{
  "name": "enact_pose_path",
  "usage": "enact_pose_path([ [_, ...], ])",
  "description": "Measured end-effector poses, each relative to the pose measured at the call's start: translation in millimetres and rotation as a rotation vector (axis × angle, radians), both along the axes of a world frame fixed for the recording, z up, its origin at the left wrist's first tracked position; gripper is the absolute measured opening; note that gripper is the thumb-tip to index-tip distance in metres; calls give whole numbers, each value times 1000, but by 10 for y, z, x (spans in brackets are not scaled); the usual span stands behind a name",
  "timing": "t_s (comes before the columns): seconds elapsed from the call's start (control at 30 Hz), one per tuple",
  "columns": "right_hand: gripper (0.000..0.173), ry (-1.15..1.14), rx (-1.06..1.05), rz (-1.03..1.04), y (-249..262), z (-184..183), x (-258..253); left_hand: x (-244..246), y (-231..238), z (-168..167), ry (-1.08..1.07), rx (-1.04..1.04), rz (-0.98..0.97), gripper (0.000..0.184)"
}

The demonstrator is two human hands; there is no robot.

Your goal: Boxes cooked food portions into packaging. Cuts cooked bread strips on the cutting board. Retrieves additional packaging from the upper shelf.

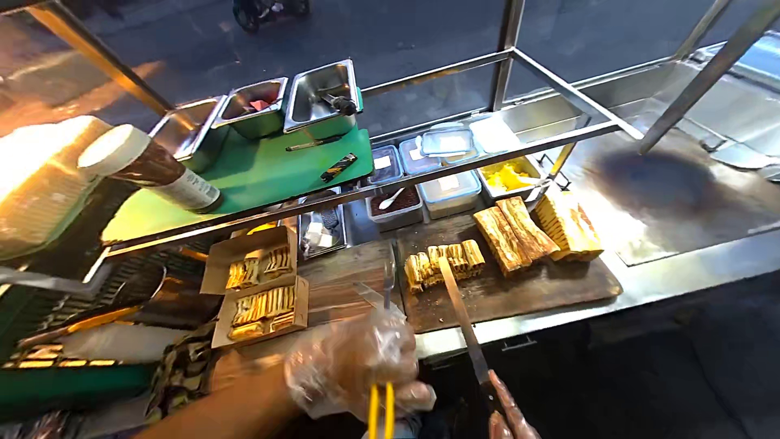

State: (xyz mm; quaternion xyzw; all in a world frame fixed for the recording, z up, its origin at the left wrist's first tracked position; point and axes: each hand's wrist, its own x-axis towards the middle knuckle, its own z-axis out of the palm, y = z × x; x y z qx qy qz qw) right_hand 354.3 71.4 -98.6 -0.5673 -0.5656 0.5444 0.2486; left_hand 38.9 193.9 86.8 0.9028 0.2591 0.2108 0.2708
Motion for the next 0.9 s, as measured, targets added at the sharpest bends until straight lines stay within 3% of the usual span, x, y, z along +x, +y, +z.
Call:
enact_pose_path([
  [0.1, 59, -8, 114, -81, 162, -43, -36, 295, -272, -705, 118, 100, -191, 46],
  [0.2, 59, 4, 105, -226, 217, 68, 60, 757, -437, -976, 191, 113, -255, 36],
  [0.33, 58, -188, 247, -163, 173, 253, 435, 1166, -459, -1171, 291, -41, 33, 26],
  [0.43, 58, -374, 404, -106, 75, 451, 668, 1359, -289, -1267, 285, -180, 378, 43],
  [0.53, 53, -509, 590, -24, 195, 572, 900, 1529, -70, -1399, 286, -241, 507, 57],
  [0.73, 44, -676, 839, 248, 1162, 562, 1346, 2013, 285, -1811, 341, -337, 604, 65],
  [0.83, 36, -631, 977, 478, 1883, 335, 1458, 2208, 298, -2170, 315, -126, 762, 44],
  [0.9, 38, -597, 991, 656, 2311, 190, 1414, 2266, 226, -2229, 367, 15, 869, 41],
])
